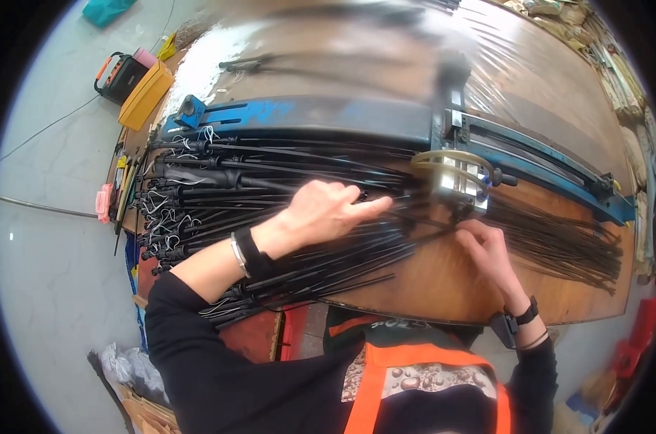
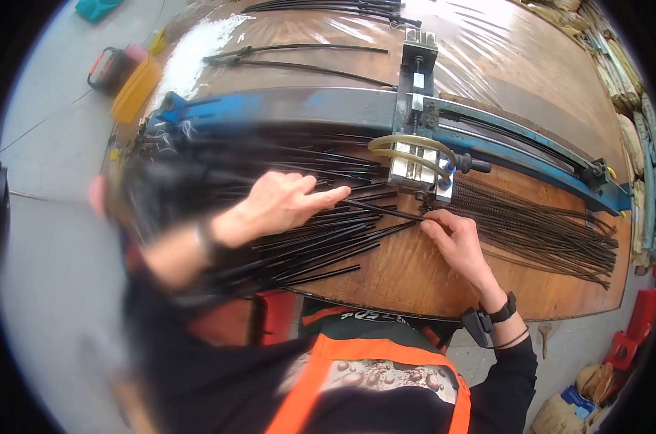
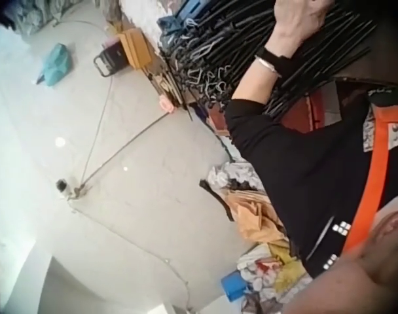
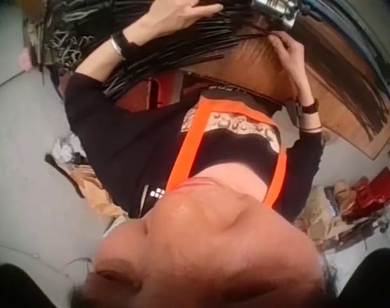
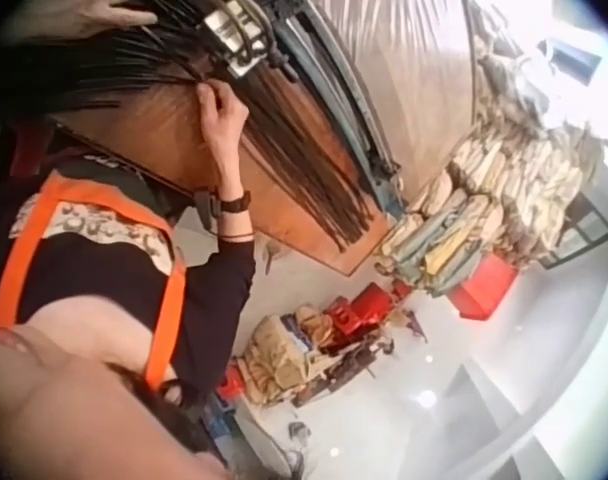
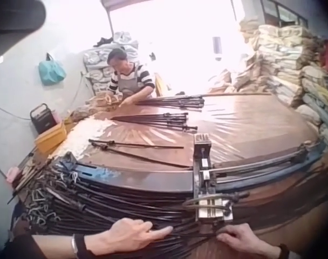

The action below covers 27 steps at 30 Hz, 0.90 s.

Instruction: The person feeds a long spring into a machine, inserts a black rod, and slides a metal carriage to attach the spring. They then remove the finished rod and place it onto a growing pile on the table.

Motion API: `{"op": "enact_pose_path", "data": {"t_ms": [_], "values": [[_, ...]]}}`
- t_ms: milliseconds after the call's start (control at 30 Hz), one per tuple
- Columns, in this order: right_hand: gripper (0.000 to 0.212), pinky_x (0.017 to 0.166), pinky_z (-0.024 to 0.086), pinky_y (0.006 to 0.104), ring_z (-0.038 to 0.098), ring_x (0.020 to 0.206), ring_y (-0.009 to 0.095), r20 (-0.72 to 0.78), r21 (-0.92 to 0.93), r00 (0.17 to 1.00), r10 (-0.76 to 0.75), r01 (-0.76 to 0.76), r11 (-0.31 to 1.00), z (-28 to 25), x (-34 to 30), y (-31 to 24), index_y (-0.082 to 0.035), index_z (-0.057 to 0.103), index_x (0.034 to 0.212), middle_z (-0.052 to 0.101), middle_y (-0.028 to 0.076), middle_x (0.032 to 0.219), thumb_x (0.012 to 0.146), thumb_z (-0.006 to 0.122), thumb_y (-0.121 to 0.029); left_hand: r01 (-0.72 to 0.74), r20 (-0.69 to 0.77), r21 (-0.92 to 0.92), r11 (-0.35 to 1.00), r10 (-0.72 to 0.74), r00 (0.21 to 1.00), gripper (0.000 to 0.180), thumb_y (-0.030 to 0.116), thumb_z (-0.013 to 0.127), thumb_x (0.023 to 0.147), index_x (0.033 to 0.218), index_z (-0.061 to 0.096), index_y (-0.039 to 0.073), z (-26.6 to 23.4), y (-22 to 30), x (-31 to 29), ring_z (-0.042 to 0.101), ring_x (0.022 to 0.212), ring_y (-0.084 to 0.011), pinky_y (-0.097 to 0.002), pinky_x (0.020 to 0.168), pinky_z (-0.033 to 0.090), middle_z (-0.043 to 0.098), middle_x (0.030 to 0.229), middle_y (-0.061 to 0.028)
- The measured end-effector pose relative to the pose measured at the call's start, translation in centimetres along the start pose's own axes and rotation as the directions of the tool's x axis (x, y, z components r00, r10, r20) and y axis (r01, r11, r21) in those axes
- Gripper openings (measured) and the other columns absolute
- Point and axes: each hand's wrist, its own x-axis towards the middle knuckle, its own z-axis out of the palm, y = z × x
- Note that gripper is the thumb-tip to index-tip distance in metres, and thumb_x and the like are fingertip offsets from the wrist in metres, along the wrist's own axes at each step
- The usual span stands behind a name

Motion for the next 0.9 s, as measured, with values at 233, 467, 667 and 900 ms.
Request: {"op": "enact_pose_path", "data": {"t_ms": [233,467,667,900], "values": [[0.018,0.057,0.046,0.0305,0.056,0.066,0.019,-0.171,-0.094,0.929,-0.329,0.317,0.944,-0.1,-1.9,1.0,0.0,0.069,0.102,0.062,0.007,0.07,0.085,0.07,-0.006,-0.061,-0.158,-0.139,0.988,0.039,0.987,0.045,0.009,0.063,0.075,0.12,0.061,0.014,0.3,2.6,0.7,0.053,0.059,-0.0224,-0.0355,0.051,0.047,0.05,0.073,-0.0041],[0.067,0.05,0.049,0.0346,0.056,0.071,0.023,0.109,-0.531,0.714,-0.691,0.63,0.567,-2.3,-4.4,3.3,-0.004,0.053,0.133,0.053,0.005,0.079,0.067,0.066,-0.009,0.043,0.144,-0.292,0.955,0.0,0.99,0.016,0.02,0.066,0.089,0.104,0.066,0.015,-4.3,6.2,5.1,0.061,0.055,-0.0269,-0.0409,0.048,0.048,0.057,0.068,-0.0063],[0.069,0.054,0.053,0.0385,0.06,0.075,0.025,-0.108,-0.58,0.662,-0.741,0.564,0.588,-2.8,-3.9,3.0,-0.006,0.049,0.139,0.057,0.008,0.084,0.075,0.072,-0.017,0.082,0.225,-0.296,0.952,-0.014,0.974,0.02,0.017,0.065,0.089,0.109,0.067,0.015,-5.3,7.7,6.8,0.061,0.059,-0.0329,-0.0429,0.053,0.048,0.057,0.069,-0.01],[0.06,0.061,0.054,0.0375,0.062,0.067,0.027,-0.564,-0.465,0.749,-0.348,0.06,0.883,-12.8,-2.8,7.3,-0.014,0.054,0.137,0.062,0.01,0.076,0.083,0.075,-0.03,-0.178,-0.067,0.001,0.984,0.177,0.982,0.028,0.004,0.063,0.086,0.114,0.062,0.005,-9.9,5.6,17.5,0.059,0.073,-0.0318,-0.0423,0.061,0.046,0.055,0.078,-0.0139]]}}
